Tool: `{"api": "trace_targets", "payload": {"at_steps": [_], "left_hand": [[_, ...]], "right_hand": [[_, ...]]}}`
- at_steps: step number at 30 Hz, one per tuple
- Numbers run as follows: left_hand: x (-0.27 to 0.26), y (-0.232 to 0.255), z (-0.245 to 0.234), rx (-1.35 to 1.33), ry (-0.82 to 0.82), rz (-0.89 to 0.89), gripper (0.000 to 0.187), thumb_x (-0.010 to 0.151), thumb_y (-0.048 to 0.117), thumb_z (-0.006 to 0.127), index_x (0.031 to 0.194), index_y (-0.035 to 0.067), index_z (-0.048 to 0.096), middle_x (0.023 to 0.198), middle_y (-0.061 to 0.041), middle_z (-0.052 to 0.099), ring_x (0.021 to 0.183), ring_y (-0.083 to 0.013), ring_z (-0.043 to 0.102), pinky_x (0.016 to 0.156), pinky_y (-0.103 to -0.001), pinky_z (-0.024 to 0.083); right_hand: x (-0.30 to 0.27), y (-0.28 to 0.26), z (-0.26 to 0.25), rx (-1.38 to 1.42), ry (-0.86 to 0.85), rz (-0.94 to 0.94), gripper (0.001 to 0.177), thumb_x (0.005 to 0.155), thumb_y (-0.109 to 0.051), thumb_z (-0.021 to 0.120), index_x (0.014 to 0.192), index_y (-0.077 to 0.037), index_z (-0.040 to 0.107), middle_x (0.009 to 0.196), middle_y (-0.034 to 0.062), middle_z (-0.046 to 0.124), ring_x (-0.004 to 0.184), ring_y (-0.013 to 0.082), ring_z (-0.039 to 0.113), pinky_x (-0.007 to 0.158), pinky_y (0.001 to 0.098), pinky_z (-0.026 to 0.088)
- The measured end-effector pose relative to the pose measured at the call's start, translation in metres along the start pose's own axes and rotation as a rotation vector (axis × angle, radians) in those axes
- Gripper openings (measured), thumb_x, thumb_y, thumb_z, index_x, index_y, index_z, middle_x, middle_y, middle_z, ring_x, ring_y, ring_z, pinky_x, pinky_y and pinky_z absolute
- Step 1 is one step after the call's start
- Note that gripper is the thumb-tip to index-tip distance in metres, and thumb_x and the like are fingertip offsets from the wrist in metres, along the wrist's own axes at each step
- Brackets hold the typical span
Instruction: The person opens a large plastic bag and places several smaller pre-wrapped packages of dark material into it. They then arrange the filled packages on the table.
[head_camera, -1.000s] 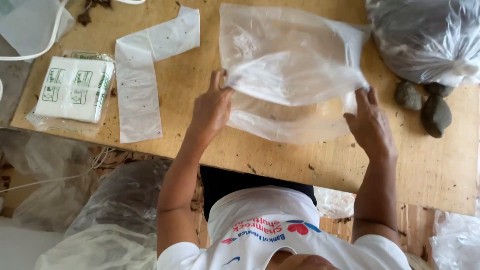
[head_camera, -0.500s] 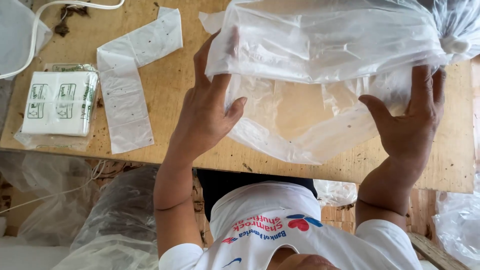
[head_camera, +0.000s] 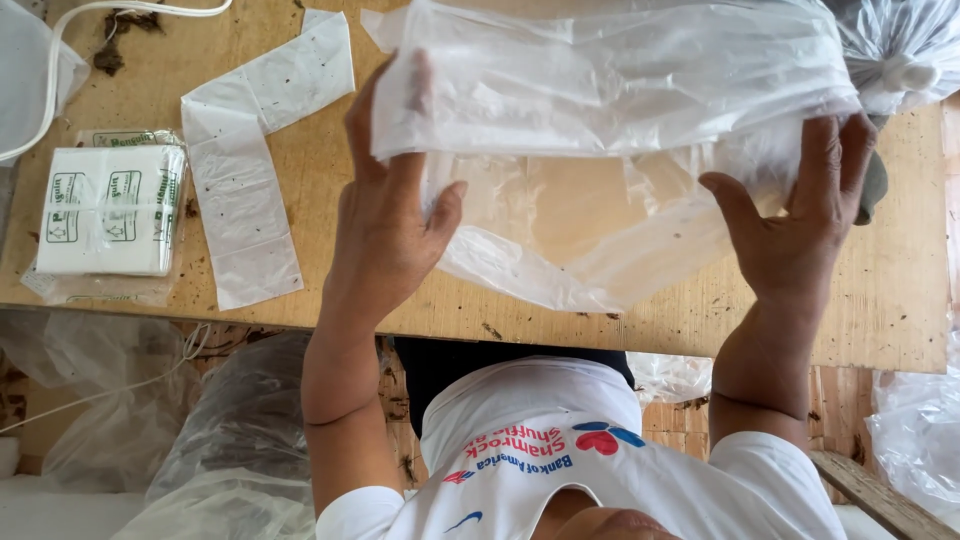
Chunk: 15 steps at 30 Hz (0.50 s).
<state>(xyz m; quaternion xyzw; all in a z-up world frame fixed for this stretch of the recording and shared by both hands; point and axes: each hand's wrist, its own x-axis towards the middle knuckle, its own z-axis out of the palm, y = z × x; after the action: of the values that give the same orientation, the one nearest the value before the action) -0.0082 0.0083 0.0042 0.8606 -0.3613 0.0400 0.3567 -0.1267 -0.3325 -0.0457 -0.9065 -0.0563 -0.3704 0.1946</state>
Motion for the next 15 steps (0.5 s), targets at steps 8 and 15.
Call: {"api": "trace_targets", "payload": {"at_steps": [8,15], "left_hand": [[-0.08,-0.02,0.052,0.069,0.803,-0.184,0.09,0.096,-0.014,0.055,0.168,0.009,0.006,0.167,-0.019,0.009,0.159,-0.0452,0.034,0.141,-0.055,0.035],[-0.113,-0.056,0.13,0.319,0.617,-0.144,0.035,0.101,0.007,0.071,0.123,-0.01,0.05,0.093,-0.019,0.066,0.069,-0.0316,0.067,0.053,-0.039,0.053]], "right_hand": [[0.035,0.027,0.121,0.41,-0.213,-0.171,0.056,0.101,0.005,0.078,0.144,0.001,0.042,0.144,0.0294,0.04,0.129,0.0476,0.048,0.098,0.0607,0.062],[0.038,0.049,0.184,0.602,-0.191,-0.073,0.064,0.102,0.023,0.071,0.154,-0.007,0.046,0.145,0.0215,0.041,0.098,0.0297,0.067,0.095,0.0401,0.066]]}}
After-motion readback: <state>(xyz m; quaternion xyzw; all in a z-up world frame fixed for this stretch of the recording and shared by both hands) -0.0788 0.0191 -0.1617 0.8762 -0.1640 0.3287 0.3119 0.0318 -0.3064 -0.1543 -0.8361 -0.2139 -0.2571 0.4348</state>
